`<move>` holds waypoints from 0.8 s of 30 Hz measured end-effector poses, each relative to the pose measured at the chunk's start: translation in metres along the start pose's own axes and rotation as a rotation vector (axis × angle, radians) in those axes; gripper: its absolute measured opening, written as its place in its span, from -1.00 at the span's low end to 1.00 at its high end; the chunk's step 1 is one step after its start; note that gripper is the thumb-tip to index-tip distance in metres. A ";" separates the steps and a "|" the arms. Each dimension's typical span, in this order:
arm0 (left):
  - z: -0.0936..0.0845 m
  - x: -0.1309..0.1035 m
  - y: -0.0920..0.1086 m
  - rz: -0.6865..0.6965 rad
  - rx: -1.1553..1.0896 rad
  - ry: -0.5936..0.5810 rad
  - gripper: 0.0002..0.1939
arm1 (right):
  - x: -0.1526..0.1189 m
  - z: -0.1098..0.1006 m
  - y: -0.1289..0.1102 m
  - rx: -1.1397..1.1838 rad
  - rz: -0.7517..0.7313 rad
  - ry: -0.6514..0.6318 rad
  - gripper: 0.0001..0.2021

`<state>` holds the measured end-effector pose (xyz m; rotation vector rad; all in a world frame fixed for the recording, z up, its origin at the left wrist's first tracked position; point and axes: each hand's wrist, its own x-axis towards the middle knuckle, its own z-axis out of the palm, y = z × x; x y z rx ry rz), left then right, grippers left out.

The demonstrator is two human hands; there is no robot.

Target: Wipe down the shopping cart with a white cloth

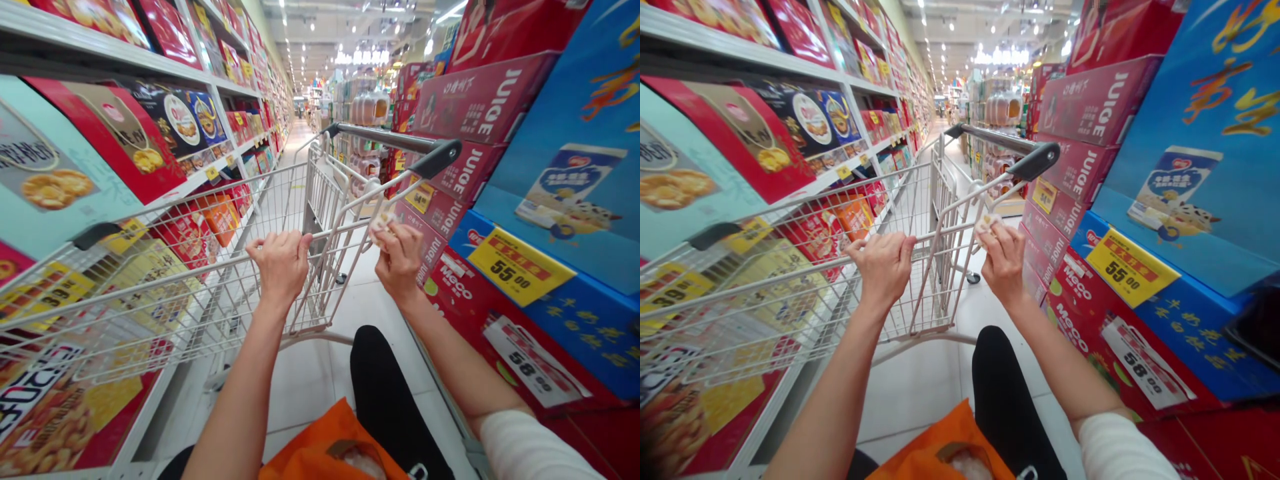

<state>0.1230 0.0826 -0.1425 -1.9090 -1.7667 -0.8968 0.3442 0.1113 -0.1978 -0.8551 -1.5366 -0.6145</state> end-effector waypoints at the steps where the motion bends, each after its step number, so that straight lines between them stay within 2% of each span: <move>1: 0.000 0.000 0.000 -0.004 -0.003 -0.007 -0.57 | -0.009 0.001 -0.001 0.027 -0.016 -0.035 -0.67; 4: 0.000 0.002 0.001 -0.009 -0.014 -0.025 -0.58 | -0.022 -0.001 -0.004 0.083 -0.036 -0.077 -0.67; 7: 0.002 0.002 0.001 -0.020 -0.011 -0.024 -0.57 | -0.010 -0.003 -0.004 0.041 0.034 0.015 -0.71; 9: 0.003 0.003 0.000 -0.025 -0.009 -0.015 -0.57 | -0.001 0.000 -0.005 0.008 0.073 0.019 -0.71; 11: 0.003 0.003 0.000 -0.026 -0.013 -0.015 -0.57 | 0.001 0.003 -0.011 0.025 0.045 -0.058 -0.69; 13: 0.002 0.003 0.001 -0.029 -0.018 -0.024 -0.58 | -0.003 0.006 -0.018 0.083 -0.049 -0.157 -0.68; 15: 0.001 0.003 0.002 -0.031 -0.020 -0.031 -0.58 | -0.006 0.008 -0.026 0.111 -0.087 -0.175 -0.68; 19: 0.000 0.003 0.004 -0.036 -0.027 -0.026 -0.58 | 0.000 0.018 -0.039 0.033 0.102 -0.031 -0.67; 21: 0.000 0.004 0.004 -0.042 -0.032 -0.030 -0.58 | 0.005 0.026 -0.045 0.053 0.123 -0.059 -0.65; 24: 0.001 0.003 0.004 -0.043 -0.034 -0.038 -0.59 | 0.007 0.033 -0.049 0.113 0.074 -0.118 -0.65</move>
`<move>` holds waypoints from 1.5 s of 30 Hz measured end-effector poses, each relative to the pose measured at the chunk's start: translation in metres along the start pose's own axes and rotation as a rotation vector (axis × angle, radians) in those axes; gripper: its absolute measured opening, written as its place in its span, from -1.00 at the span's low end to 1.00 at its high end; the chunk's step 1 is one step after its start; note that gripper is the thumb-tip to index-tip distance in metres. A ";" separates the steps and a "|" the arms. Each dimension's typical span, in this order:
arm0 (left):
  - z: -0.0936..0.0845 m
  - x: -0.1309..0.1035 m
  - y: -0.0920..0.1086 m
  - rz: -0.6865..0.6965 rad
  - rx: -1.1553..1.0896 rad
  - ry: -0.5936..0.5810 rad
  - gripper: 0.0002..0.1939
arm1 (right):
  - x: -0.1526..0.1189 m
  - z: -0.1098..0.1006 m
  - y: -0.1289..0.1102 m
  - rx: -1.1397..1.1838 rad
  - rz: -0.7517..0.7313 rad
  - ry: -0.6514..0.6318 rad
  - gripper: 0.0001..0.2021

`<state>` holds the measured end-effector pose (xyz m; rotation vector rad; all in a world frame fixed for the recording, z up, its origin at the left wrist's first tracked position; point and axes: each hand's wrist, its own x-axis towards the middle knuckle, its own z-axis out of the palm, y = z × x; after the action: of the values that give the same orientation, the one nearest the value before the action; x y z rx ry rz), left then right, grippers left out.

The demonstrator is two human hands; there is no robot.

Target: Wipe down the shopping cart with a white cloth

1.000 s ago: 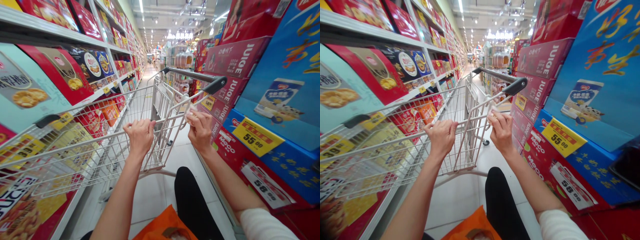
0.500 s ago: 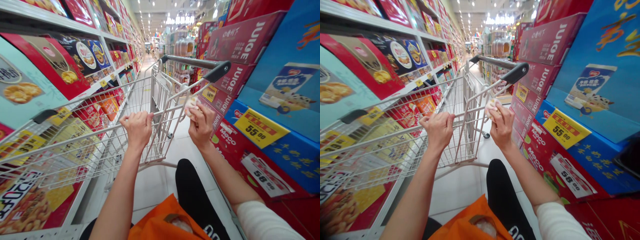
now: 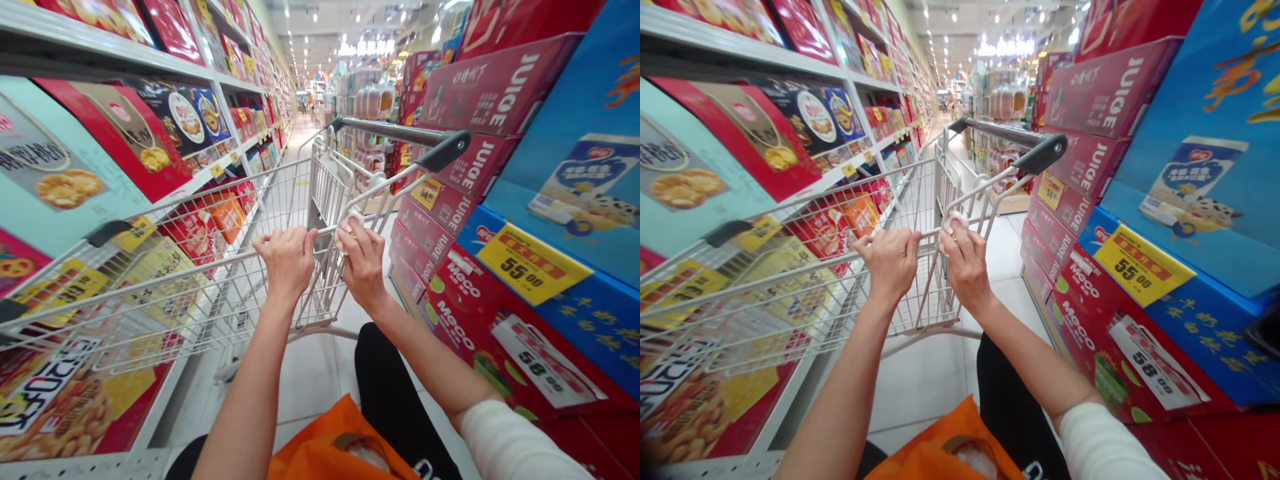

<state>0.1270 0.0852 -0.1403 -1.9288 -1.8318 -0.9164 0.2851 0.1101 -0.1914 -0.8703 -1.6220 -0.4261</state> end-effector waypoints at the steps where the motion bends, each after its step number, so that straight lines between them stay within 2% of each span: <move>1: 0.000 0.000 0.000 0.005 -0.001 0.000 -0.58 | 0.000 0.000 0.001 0.002 0.005 -0.002 -0.64; 5: 0.001 -0.001 0.001 0.010 -0.007 -0.001 -0.57 | 0.000 -0.007 0.001 -0.046 0.107 0.010 -0.66; 9: 0.002 0.000 0.004 -0.017 -0.016 -0.009 -0.58 | -0.002 -0.010 -0.003 -0.033 0.089 -0.035 -0.69; 14: 0.004 0.002 0.005 -0.012 -0.047 -0.015 -0.57 | 0.000 -0.008 -0.001 -0.070 0.149 0.031 -0.68; 18: 0.006 0.003 0.005 -0.015 -0.028 -0.004 -0.57 | 0.000 -0.001 -0.001 -0.076 0.126 -0.067 -0.67; 22: 0.013 0.007 0.005 -0.003 -0.028 -0.017 -0.58 | 0.009 0.001 0.021 -0.080 0.100 -0.124 -0.66; 25: 0.012 0.011 0.000 0.083 -0.033 -0.065 -0.61 | 0.020 0.004 0.042 -0.091 0.079 -0.176 -0.65; 27: 0.002 0.015 -0.013 0.146 -0.031 -0.105 -0.61 | 0.027 0.009 0.054 -0.100 0.070 -0.220 -0.63; 29: -0.015 0.018 -0.036 0.083 0.038 -0.081 -0.53 | 0.034 0.015 0.065 -0.113 0.072 -0.265 -0.61; 32: -0.044 0.018 -0.088 -0.124 0.269 -0.086 -0.34 | 0.044 0.023 0.077 -0.131 0.088 -0.298 -0.61; 33: -0.052 0.016 -0.106 -0.219 0.304 -0.161 -0.32 | 0.047 0.024 0.080 -0.130 0.095 -0.294 -0.62; 35: -0.060 0.010 -0.136 -0.396 0.305 -0.232 -0.30 | 0.051 0.026 0.080 -0.118 0.114 -0.242 -0.63; 37: -0.058 0.003 -0.154 -0.447 0.293 -0.198 -0.31 | 0.053 0.026 0.075 -0.097 0.120 -0.145 -0.64; 40: -0.046 -0.002 -0.160 -0.475 0.243 -0.098 -0.35 | 0.055 0.031 0.062 -0.062 0.072 -0.072 -0.61; 42: -0.038 -0.001 -0.156 -0.480 0.242 -0.074 -0.38 | 0.056 0.041 0.056 -0.038 0.033 -0.132 -0.56; 45: -0.033 0.002 -0.148 -0.487 0.301 -0.122 -0.38 | 0.053 0.063 0.047 -0.034 0.066 -0.225 -0.51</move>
<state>-0.0247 0.0836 -0.1431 -1.4107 -2.4105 -0.6088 0.2751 0.2012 -0.1653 -1.0237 -1.7891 -0.3187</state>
